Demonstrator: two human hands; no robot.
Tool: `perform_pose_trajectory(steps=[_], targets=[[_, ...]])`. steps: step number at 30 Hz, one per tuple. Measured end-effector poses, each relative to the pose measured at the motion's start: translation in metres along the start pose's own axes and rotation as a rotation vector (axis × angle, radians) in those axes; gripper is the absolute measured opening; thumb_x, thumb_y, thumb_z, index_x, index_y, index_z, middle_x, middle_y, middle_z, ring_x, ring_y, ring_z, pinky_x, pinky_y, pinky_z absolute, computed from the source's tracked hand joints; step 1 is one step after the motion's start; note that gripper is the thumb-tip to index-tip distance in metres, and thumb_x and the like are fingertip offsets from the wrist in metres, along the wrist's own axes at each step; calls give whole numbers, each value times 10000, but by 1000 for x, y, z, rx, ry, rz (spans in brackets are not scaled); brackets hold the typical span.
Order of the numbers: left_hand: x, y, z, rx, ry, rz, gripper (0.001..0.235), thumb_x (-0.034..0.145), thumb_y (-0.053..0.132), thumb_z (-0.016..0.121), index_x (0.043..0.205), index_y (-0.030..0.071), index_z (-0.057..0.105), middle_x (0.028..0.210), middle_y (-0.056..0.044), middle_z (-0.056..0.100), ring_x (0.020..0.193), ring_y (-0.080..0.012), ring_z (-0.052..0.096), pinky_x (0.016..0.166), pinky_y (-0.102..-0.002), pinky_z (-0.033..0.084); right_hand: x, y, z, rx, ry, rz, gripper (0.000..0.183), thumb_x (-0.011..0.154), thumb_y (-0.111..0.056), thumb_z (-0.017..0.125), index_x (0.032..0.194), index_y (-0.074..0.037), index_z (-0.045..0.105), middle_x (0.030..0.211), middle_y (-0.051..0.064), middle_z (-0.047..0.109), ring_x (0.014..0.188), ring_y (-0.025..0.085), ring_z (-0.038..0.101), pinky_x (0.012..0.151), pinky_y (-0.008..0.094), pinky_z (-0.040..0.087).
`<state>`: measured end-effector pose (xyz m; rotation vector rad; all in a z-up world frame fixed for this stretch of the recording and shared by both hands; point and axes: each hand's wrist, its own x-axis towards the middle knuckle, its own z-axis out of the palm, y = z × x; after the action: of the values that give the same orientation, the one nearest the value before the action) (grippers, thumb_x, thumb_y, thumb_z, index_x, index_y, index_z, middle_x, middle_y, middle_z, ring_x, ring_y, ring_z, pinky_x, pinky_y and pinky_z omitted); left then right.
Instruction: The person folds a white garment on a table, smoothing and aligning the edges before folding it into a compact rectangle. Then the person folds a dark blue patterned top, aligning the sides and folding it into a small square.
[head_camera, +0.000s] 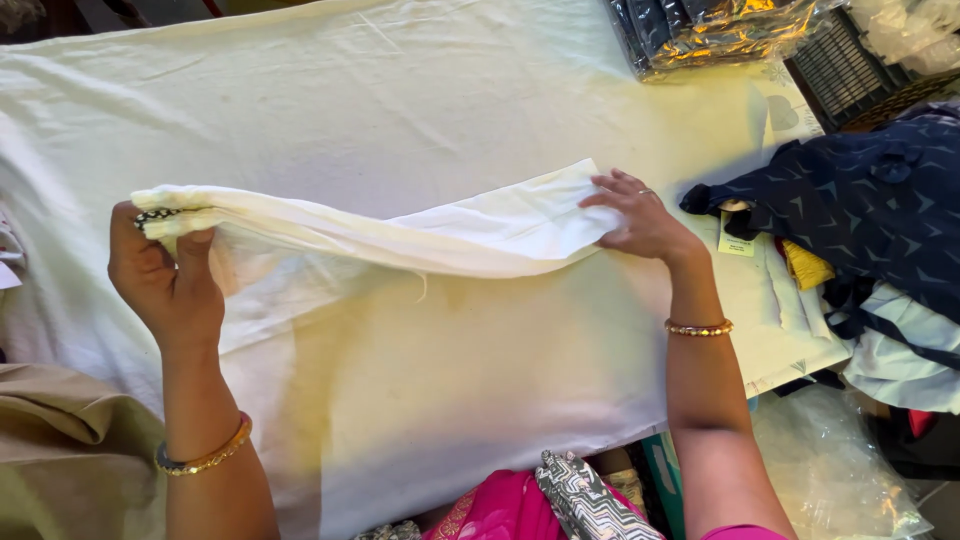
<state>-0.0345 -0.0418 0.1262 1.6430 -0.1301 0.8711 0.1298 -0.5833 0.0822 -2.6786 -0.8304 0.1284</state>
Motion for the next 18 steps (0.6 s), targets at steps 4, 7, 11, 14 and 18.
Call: perform_pose_trajectory(steps=[4,7,11,14,18], targets=[[0,-5,0,-36,5,0,266,1184,121,780,1162,0,544,1021,33,547,940,-43,474,907,-161,406,4,-79,-16,27,-69,-34,977,598,-303,943,1460,-206,494,1582,125,404,1506,372,223,1152,568,164],[4,-1,0,-69,31,1,264,1192,130,772,1167,-1,544,1032,30,552,942,-43,480,906,-161,413,12,-114,8,-23,-91,-139,1229,498,-405,1010,1518,-177,366,1624,190,363,1497,408,233,1142,740,103],[14,15,-4,-48,82,70,268,1164,151,764,1185,-1,544,1040,26,551,937,-49,487,899,-167,415,21,-60,47,-197,129,-152,574,741,-149,807,1291,-181,648,1355,26,672,1312,233,589,1107,461,438],[22,47,-2,16,157,92,316,1099,188,755,1208,-3,528,1075,16,586,966,-59,521,917,-188,439,9,-13,30,-29,325,-20,287,829,-51,759,1100,-145,755,1124,23,750,1076,208,679,938,350,550],[27,67,-10,34,179,147,365,1113,242,742,1297,-16,562,1162,-20,655,1032,-83,608,960,-197,507,-9,12,-18,816,639,151,111,950,-52,748,1056,-62,716,940,-52,696,872,35,615,808,219,527]])
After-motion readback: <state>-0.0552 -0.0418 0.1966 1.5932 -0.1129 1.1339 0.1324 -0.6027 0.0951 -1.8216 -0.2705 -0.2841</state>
